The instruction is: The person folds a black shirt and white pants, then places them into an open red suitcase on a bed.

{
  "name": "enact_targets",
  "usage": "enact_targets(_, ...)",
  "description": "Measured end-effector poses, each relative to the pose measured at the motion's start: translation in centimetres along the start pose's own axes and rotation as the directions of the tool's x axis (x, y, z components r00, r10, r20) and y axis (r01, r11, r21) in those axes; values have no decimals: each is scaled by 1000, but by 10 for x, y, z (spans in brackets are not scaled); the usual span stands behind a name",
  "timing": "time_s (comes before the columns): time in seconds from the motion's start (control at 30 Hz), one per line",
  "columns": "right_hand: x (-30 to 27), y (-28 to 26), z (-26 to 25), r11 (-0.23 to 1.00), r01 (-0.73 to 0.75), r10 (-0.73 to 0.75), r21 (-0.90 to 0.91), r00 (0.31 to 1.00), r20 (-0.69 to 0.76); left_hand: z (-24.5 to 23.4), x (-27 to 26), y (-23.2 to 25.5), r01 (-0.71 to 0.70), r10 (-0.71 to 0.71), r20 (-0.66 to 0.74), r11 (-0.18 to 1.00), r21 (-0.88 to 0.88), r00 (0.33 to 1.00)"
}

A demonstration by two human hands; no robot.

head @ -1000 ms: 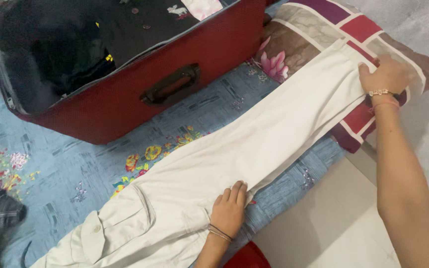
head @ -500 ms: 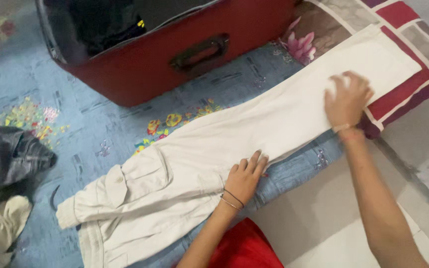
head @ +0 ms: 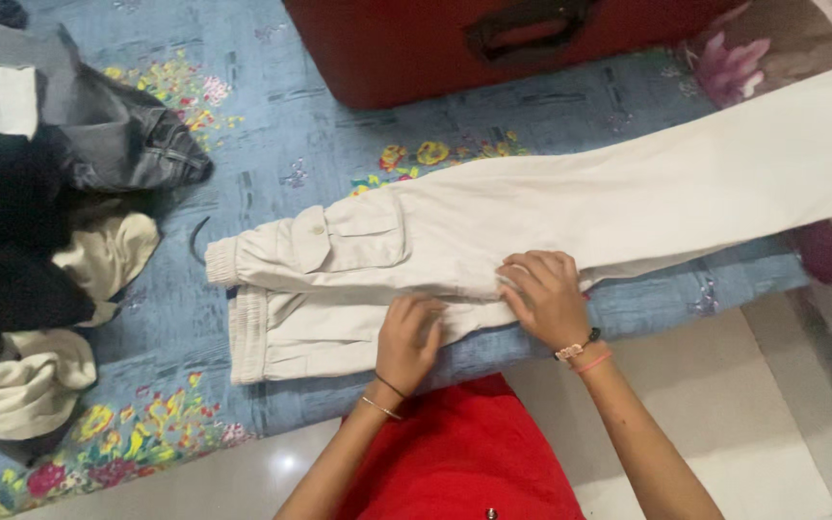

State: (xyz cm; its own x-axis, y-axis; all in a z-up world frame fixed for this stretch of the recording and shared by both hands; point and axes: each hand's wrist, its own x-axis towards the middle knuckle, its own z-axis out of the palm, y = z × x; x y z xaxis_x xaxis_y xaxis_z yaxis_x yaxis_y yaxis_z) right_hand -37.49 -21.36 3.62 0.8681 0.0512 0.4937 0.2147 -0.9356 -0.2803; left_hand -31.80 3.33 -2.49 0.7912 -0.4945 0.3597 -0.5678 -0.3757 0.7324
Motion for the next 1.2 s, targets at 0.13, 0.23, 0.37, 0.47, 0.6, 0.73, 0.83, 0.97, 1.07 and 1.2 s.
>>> enact_targets(0.13, 17, -38, 18, 995, 102, -103, 13, 994, 42, -17, -8, -33, 373, -531, -82, 688, -623, 843)
enact_targets(0.23, 26, -53, 35, 994, 103, -101, -33, 993, 60, -32, -2, -44, 338, -735, 75, 217, -916, 674)
enact_targets(0.37, 32, -54, 58, 979, 135, -124, -154, 989, 79, -41, 5, -73, 141, -722, -14, 155, -978, 692)
enact_targets(0.47, 29, -50, 63, 984, 122, -115, -133, 991, 65, -52, 5, -115, -46, -737, -110, 107, -993, 667)
enact_targets(0.6, 29, -54, 63, 991, 98, -93, -88, 994, 57, -72, 15, -161, -214, -752, -211, 96, -972, 624)
enact_targets(0.73, 34, -62, 62, 990, 95, -90, -107, 995, 50, -111, 45, -162, -144, -791, -336, 307, -941, 511)
enact_targets(0.83, 38, -61, 53, 988, 105, -108, -114, 994, -18, -148, 39, -144, -61, -775, -211, 218, -974, 596)
enact_targets(0.97, 30, -55, 29, 981, 186, -184, -62, 982, 35, -170, -3, -118, -45, -699, -124, 131, -990, 704)
enact_targets(1.07, 18, -57, 18, 964, 265, -262, 21, 930, 259, -187, -32, -128, 66, -682, 139, -132, -989, 718)
enact_targets(1.2, 14, -73, 13, 960, 256, -280, 115, 852, 442, -194, -29, -173, 382, -760, 135, 158, -911, 636)
